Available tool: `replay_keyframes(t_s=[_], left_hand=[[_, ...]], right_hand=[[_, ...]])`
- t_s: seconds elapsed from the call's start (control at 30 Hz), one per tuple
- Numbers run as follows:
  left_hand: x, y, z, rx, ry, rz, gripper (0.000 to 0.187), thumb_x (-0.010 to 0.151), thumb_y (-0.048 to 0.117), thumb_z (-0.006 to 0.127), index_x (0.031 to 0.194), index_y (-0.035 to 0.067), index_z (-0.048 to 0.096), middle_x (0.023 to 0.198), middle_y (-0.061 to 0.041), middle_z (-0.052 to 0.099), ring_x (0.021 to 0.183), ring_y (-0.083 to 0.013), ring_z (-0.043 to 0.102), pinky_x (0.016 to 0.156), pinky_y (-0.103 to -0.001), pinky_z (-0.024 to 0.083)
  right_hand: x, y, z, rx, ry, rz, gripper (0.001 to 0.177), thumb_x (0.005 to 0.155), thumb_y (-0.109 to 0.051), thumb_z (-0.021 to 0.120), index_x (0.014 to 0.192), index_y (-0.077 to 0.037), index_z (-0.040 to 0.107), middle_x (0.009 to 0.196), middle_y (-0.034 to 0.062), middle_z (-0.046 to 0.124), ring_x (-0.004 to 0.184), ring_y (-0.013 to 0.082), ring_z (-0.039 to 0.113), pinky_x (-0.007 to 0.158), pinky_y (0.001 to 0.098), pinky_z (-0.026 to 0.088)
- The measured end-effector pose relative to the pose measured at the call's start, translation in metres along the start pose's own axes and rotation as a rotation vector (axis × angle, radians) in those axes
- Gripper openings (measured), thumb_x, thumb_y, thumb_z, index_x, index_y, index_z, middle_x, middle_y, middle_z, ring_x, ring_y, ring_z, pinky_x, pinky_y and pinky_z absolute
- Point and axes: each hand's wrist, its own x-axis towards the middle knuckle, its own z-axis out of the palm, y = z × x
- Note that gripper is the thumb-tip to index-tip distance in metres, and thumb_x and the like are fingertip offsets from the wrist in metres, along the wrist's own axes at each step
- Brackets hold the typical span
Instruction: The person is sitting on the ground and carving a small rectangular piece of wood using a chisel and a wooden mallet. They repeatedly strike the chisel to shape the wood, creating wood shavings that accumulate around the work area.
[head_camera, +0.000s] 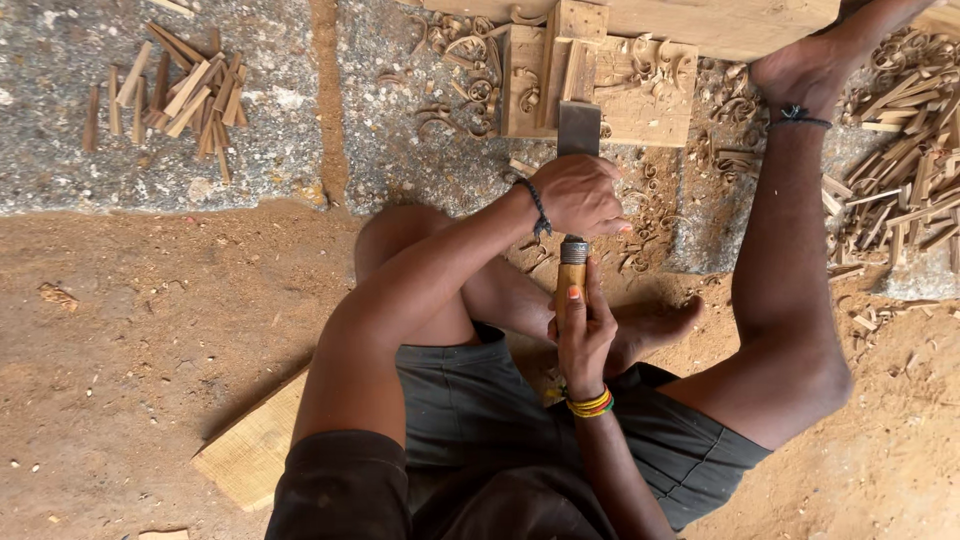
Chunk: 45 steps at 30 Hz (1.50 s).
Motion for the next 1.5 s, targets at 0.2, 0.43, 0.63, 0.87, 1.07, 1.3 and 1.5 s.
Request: replay_keyframes(t_s=[0.2,0.43,0.63,0.87,1.07,1.3,1.5], left_hand=[[0.004,-0.014,-0.004,0.029,-0.006,-0.003,0.061,0.104,0.044,0.059,0.049,0.021,0.047,0.041,0.004,0.042,0.038,-0.0130,0.037,0.052,-0.037,0.049],[0.007,-0.037,0.000,-0.031,-0.148,0.007,0.058,0.106,0.040,0.058,0.054,0.017,0.051,0.046,0.001,0.046,0.039,-0.0117,0.039,0.043,-0.034,0.048],[0.028,-0.066,-0.014,0.107,-0.260,-0.110,0.054,0.104,0.043,0.052,0.057,0.016,0.053,0.048,0.002,0.047,0.040,-0.0098,0.038,0.043,-0.034,0.047],[0.027,-0.053,-0.043,0.175,-0.375,-0.309,0.055,0.108,0.050,0.043,0.067,0.016,0.056,0.055,0.003,0.043,0.047,-0.0105,0.039,0.053,-0.036,0.050],[0.027,-0.043,-0.040,0.121,-0.272,-0.381,0.059,0.105,0.061,0.047,0.076,0.013,0.067,0.056,-0.005,0.055,0.052,-0.0153,0.056,0.061,-0.041,0.055],[0.025,-0.050,-0.022,0.157,-0.056,-0.314,0.054,0.102,0.055,0.057,0.072,0.014,0.072,0.057,-0.006,0.062,0.056,-0.0186,0.061,0.065,-0.043,0.056],[0.018,-0.029,0.007,0.035,0.366,-0.031,0.044,0.107,0.046,0.063,0.075,0.017,0.070,0.056,0.001,0.059,0.050,-0.0125,0.054,0.055,-0.034,0.051]], right_hand=[[0.009,-0.004,0.011,-0.056,0.008,-0.017,0.061,0.106,-0.030,0.051,0.160,-0.004,0.038,0.072,0.0033,0.060,0.052,0.0060,0.051,0.044,0.0237,0.041],[0.028,0.001,0.025,-0.161,0.005,-0.085,0.066,0.106,-0.038,0.046,0.159,-0.001,0.033,0.071,0.0053,0.061,0.045,0.0074,0.052,0.035,0.0270,0.043],[0.072,0.000,0.035,-0.124,-0.031,-0.274,0.066,0.112,-0.038,0.045,0.163,0.001,0.032,0.087,0.0063,0.064,0.058,0.0077,0.056,0.045,0.0253,0.045],[0.078,0.003,0.036,-0.132,-0.026,-0.277,0.064,0.109,-0.034,0.049,0.162,-0.003,0.032,0.079,0.0025,0.064,0.053,0.0063,0.054,0.041,0.0247,0.043],[0.084,0.015,0.016,0.112,-0.083,-0.193,0.060,0.107,-0.030,0.054,0.162,-0.009,0.040,0.068,0.0021,0.056,0.047,0.0064,0.047,0.039,0.0238,0.038],[0.081,0.007,0.007,0.250,-0.136,-0.099,0.064,0.105,-0.031,0.060,0.161,-0.008,0.038,0.077,0.0012,0.060,0.052,0.0043,0.049,0.042,0.0208,0.039],[0.044,-0.005,-0.012,0.305,-0.157,-0.132,0.065,0.104,-0.029,0.060,0.160,-0.004,0.037,0.088,0.0050,0.068,0.056,0.0063,0.055,0.046,0.0221,0.045]])
